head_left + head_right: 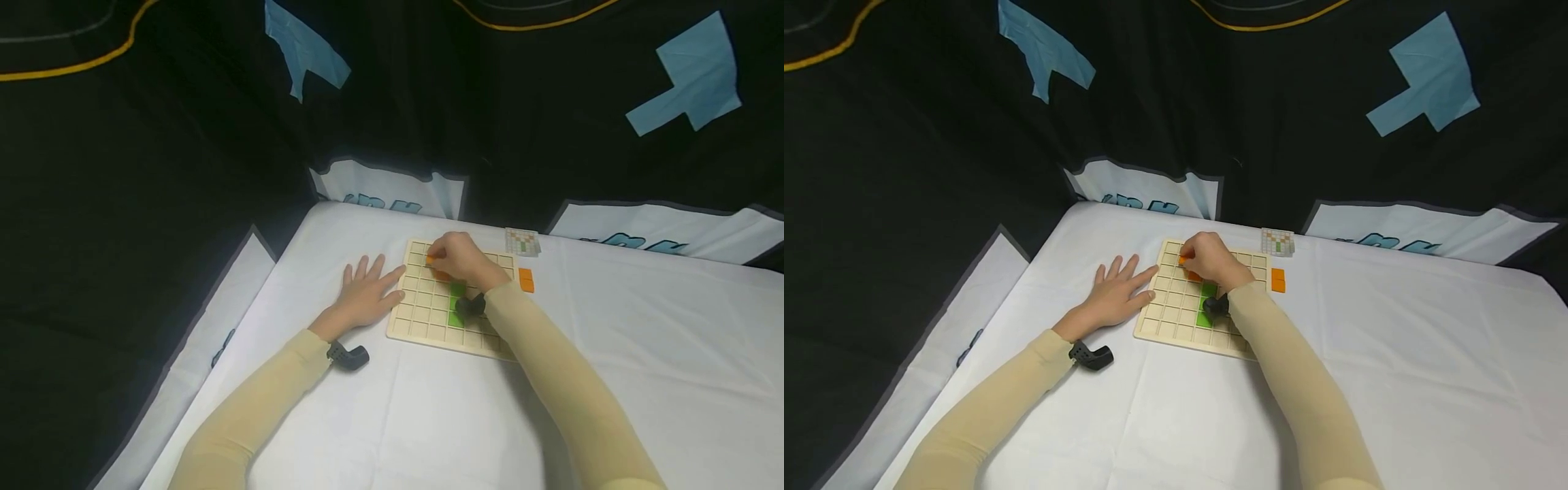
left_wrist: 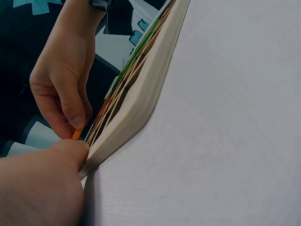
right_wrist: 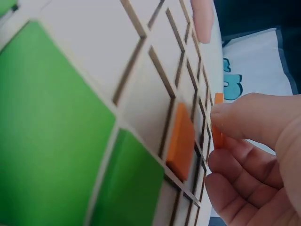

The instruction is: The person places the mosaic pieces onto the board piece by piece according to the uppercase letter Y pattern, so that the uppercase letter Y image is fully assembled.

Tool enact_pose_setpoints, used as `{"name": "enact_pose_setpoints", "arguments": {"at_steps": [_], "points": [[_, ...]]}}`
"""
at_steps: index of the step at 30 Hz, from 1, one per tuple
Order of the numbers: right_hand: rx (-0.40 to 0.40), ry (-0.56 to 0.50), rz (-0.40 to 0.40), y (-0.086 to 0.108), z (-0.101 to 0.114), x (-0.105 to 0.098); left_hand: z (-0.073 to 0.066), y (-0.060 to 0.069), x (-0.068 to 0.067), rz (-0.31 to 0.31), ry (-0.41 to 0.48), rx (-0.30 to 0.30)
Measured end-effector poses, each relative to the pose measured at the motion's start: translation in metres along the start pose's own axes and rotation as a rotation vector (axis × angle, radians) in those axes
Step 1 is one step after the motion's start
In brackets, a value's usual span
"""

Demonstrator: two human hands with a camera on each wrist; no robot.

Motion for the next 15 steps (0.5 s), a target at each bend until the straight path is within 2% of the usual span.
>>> {"name": "enact_pose_setpoints", "arguments": {"at_steps": [6,15], "points": [[0.052,0.014,0.042,-0.0023,-0.0052,0.0082,-0.0017,0.0006,0.0011,0.005,-0.001,0.002],[0.046,0.028,0.037,-0.0068,-0.0035,0.0094,-0.0002,0.0009,-0.0005,0.001,-0.006,-0.007]]}}
Point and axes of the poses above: each hand's wrist, its own y-axis away from the middle knuckle, its own x-axis out of the palm, z = x × y, the point moved 7 cm from there along -y, towards the middle knuckle, and after that the axes turned 14 degrees about -x, right-handed, at the moved point
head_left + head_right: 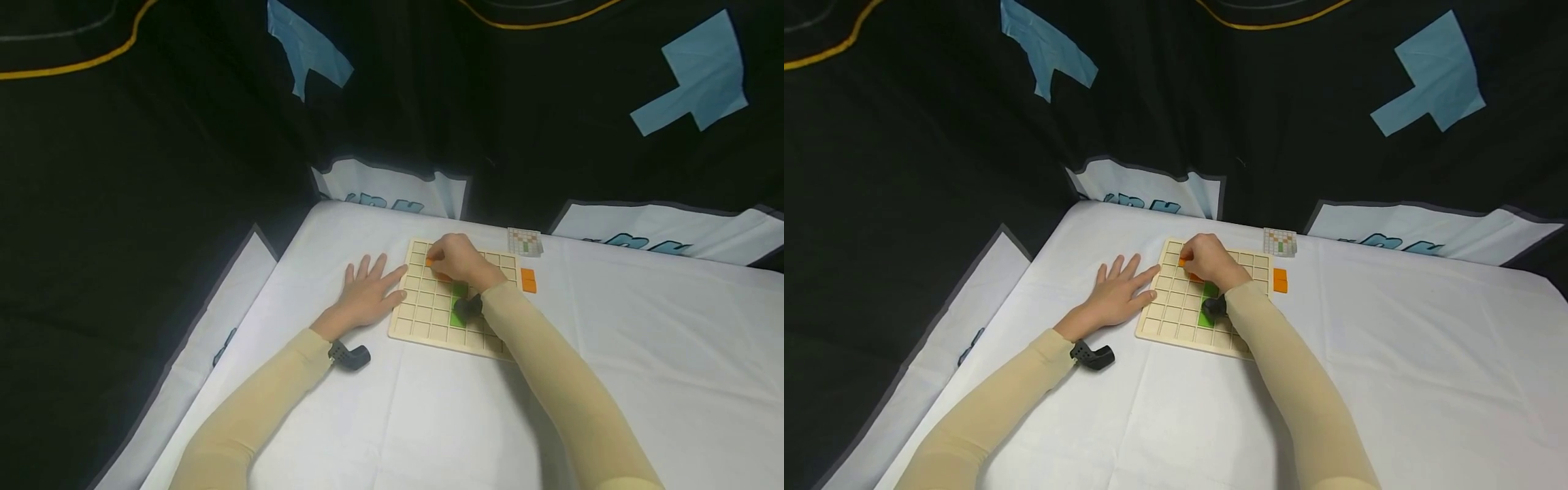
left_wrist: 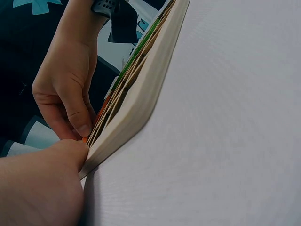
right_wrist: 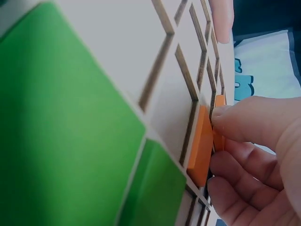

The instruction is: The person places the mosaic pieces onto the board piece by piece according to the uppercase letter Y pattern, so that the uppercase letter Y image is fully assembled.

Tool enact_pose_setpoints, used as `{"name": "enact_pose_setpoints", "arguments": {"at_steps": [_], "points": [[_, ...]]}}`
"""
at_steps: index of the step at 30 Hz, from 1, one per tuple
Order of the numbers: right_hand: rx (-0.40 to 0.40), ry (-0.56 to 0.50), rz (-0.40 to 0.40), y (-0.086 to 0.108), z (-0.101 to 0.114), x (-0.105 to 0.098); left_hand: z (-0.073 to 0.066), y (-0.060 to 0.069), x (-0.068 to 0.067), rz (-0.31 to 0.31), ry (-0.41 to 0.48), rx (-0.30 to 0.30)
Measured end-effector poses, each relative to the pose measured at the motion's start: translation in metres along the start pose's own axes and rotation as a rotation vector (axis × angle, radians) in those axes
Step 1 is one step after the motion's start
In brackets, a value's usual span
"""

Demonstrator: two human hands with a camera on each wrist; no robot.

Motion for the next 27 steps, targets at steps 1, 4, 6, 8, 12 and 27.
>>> {"name": "enact_pose_setpoints", "arguments": {"at_steps": [1,4,6,8,12,27], "points": [[-0.004,0.005,0.000,-0.0004,0.0004,-0.0001,0.0000,0.0001,-0.0001,0.001,0.003,0.001],[-0.007,0.016,0.002,-0.0016,0.0007,0.0002,0.0001,0.0001,-0.0002,0.002,0.006,0.003],[-0.001,0.021,0.004,-0.0026,-0.0004,0.0007,-0.0001,0.0003,-0.0003,0.000,0.009,0.003],[0.001,0.025,-0.001,-0.0031,-0.0008,0.0009,0.0000,0.0000,0.0001,-0.002,0.007,0.003],[-0.004,0.037,-0.014,-0.0038,-0.0008,0.0007,0.0005,-0.0014,0.0007,-0.006,0.004,0.007],[0.001,0.044,-0.011,-0.0038,-0.0008,0.0017,-0.0006,0.0004,-0.0016,-0.010,0.002,0.008]]}}
Point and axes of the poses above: each hand's wrist, its own y-axis away from the middle knuckle, its own x-axis out of the palm, z = x × y, the point moved 7 cm from there along -y, towards the middle knuckle, and after that the axes turned 14 degrees about -x, right-handed, at the moved point
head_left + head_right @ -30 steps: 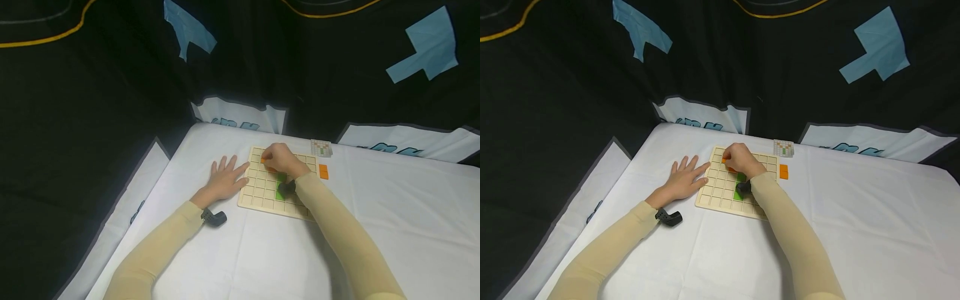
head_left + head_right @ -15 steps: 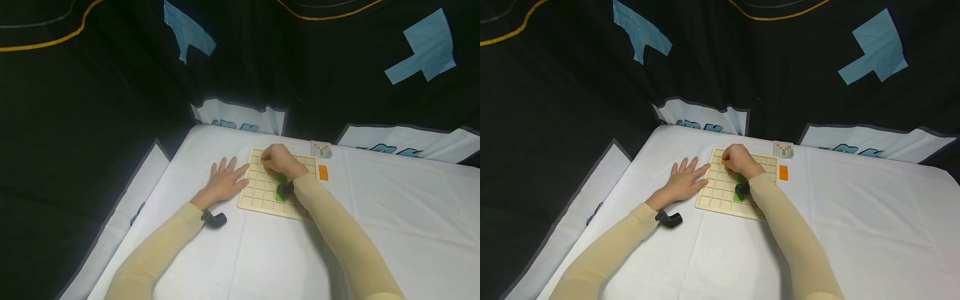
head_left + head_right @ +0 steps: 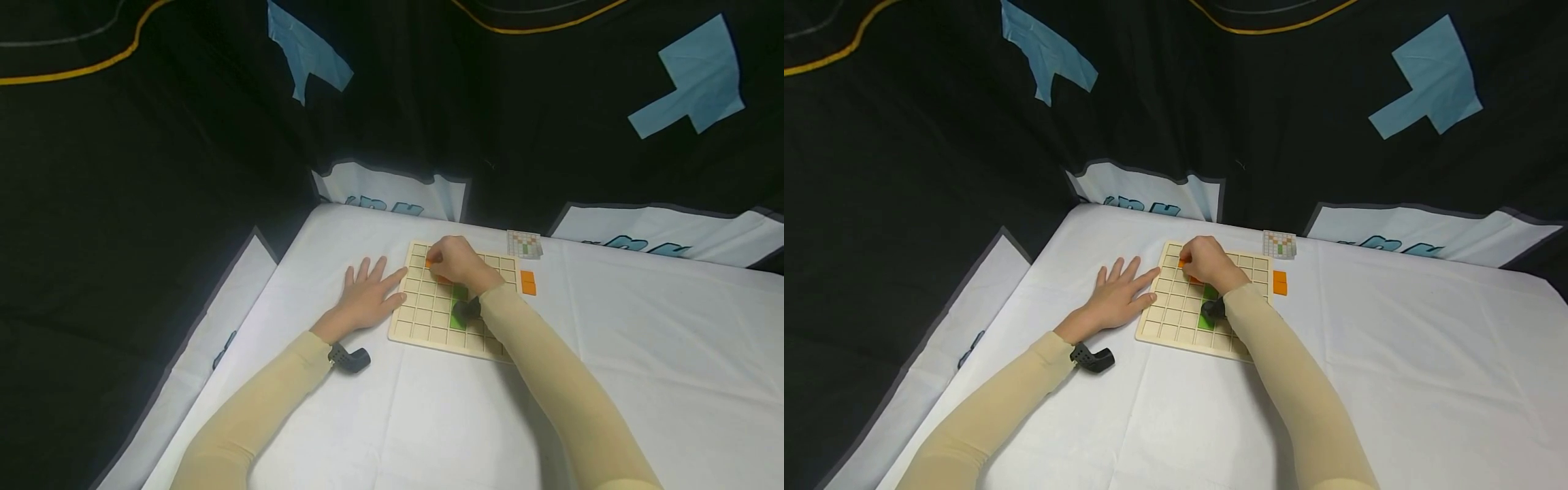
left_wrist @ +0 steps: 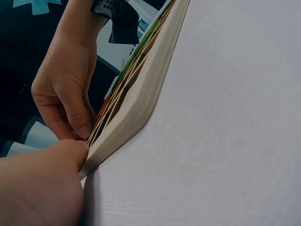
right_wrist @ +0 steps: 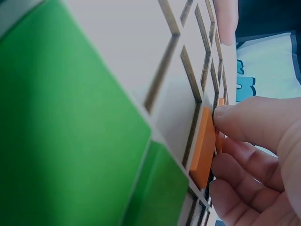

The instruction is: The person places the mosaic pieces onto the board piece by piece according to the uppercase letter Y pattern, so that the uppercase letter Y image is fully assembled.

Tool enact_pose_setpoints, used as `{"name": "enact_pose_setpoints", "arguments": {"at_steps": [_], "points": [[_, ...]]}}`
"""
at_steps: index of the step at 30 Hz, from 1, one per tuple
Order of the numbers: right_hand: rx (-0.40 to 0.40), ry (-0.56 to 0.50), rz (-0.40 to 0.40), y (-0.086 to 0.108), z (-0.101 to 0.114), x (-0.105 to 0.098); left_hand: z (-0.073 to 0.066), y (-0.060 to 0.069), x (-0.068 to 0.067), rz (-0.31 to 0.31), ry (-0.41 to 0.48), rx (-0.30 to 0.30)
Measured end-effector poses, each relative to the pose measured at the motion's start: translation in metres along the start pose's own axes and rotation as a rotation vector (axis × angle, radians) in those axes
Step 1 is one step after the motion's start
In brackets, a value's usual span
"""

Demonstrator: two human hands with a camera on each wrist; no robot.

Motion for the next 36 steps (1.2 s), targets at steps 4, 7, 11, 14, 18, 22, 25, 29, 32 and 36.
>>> {"name": "enact_pose_setpoints", "arguments": {"at_steps": [4,7,11,14,18,22,25,29,32,36], "points": [[0.001,-0.007,0.000,0.001,0.001,-0.001,0.000,0.000,0.001,0.000,0.003,-0.002],[0.001,-0.014,0.004,0.002,0.002,-0.002,0.000,0.000,0.001,-0.001,0.004,0.000],[0.002,-0.020,0.003,0.004,0.003,-0.004,0.000,-0.001,0.001,0.001,0.008,0.002],[0.004,-0.028,0.003,0.005,0.003,-0.005,0.000,-0.001,0.001,0.000,0.007,0.004],[-0.003,-0.033,0.007,0.009,0.001,-0.007,0.000,-0.002,0.002,-0.003,0.005,0.007],[-0.010,-0.027,-0.003,0.015,-0.003,-0.011,0.000,-0.002,0.003,-0.006,0.009,0.008],[-0.019,-0.010,-0.021,0.022,-0.007,-0.017,-0.001,-0.001,0.001,-0.008,0.012,0.007],[-0.026,0.000,-0.047,0.035,-0.013,-0.026,-0.002,0.000,0.000,-0.004,0.021,0.004],[-0.020,-0.006,-0.068,0.047,-0.018,-0.033,-0.002,0.000,0.000,-0.003,0.025,0.004],[0.014,-0.016,-0.085,0.063,-0.026,-0.041,-0.002,0.000,0.000,-0.010,0.029,0.003]]}}
Point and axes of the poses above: each hand's wrist, its own y-axis away from the middle knuckle, its own x-axis out of the palm, z = x × y, the point moved 7 cm from there along -y, towards the middle knuckle, and after that the axes turned 14 degrees about -x, right-handed, at the moved point
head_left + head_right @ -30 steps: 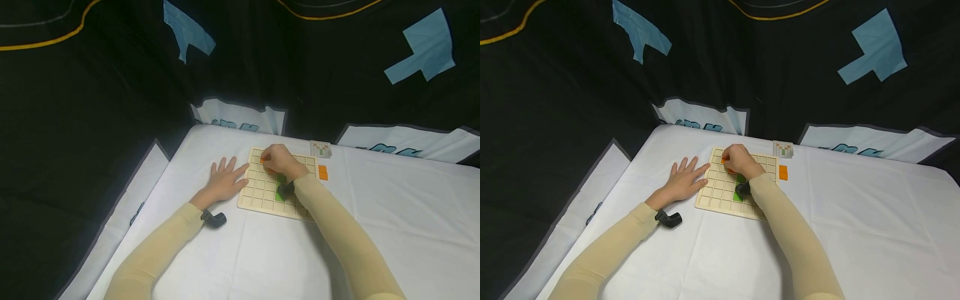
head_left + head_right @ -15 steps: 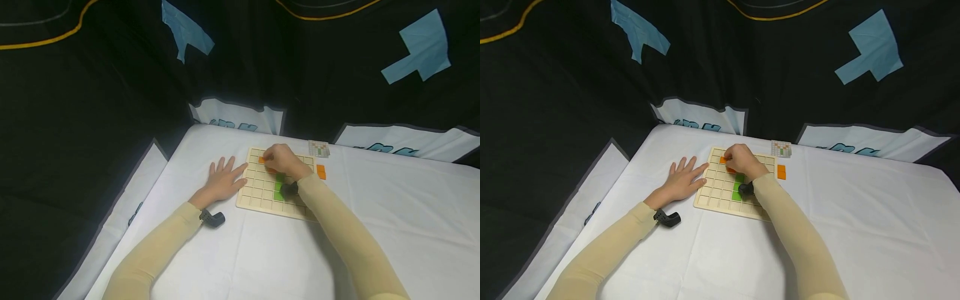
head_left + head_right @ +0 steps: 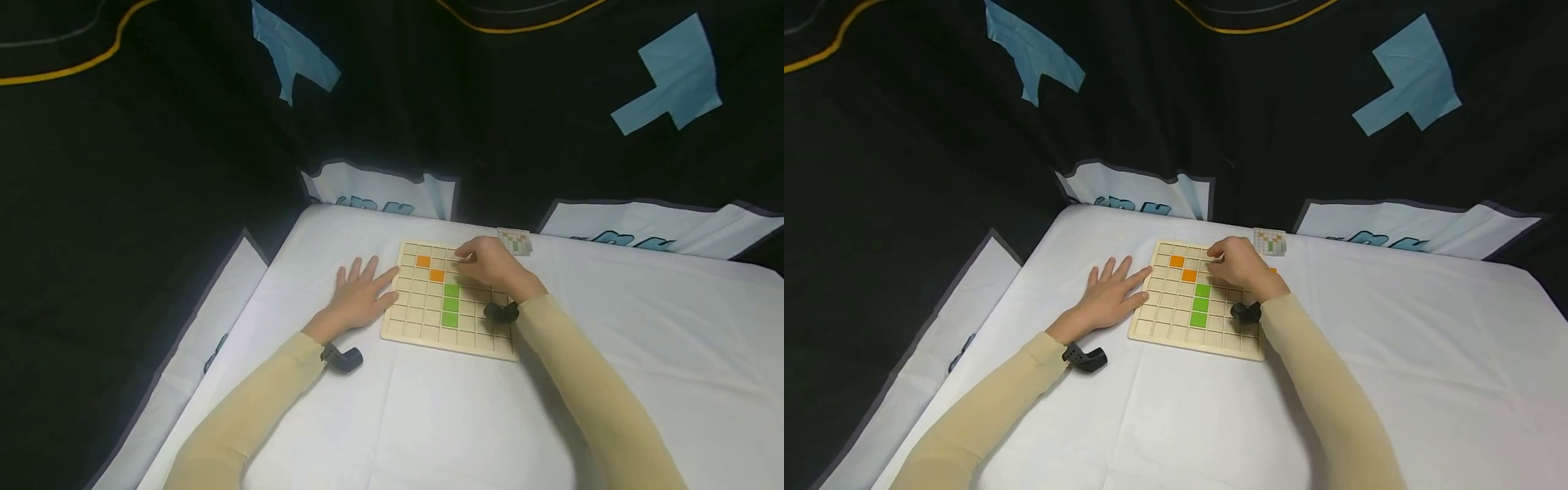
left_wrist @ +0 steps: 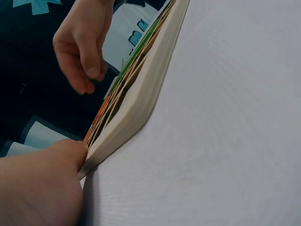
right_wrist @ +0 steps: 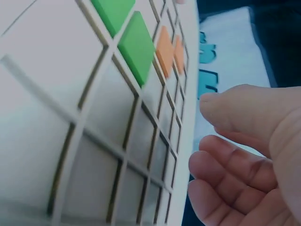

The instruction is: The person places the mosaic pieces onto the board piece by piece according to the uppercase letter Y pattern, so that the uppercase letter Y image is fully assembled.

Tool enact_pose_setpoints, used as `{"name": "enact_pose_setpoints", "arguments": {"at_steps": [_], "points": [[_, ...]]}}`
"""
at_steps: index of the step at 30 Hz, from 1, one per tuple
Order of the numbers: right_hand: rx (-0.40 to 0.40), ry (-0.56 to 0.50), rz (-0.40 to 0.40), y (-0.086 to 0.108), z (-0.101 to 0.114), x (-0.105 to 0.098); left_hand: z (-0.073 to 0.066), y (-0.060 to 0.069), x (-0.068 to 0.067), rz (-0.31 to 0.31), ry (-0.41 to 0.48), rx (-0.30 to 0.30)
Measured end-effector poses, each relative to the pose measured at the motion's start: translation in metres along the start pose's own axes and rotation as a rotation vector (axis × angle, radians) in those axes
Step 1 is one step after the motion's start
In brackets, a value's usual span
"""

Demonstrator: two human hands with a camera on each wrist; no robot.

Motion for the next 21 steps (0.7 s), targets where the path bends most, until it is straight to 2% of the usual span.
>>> {"name": "enact_pose_setpoints", "arguments": {"at_steps": [9,16,21], "points": [[0.056,-0.004,-0.032,0.035,-0.021,-0.017,0.004,-0.003,0.003,0.000,-0.001,-0.010],[0.155,-0.029,-0.048,0.061,-0.037,-0.028,0.003,-0.002,0.001,0.009,-0.009,-0.014],[0.194,-0.039,-0.069,0.074,-0.043,-0.032,0.002,-0.001,0.002,0.012,-0.013,-0.016]]}}
Point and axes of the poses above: each hand's wrist, its own y-axis away from the middle knuckle, its own x-axis out of the palm, z = x × y, the point moved 7 cm from there along -y, towards the middle knuckle, and after that the axes turned 14 degrees about -x, right-handed, at the moved point
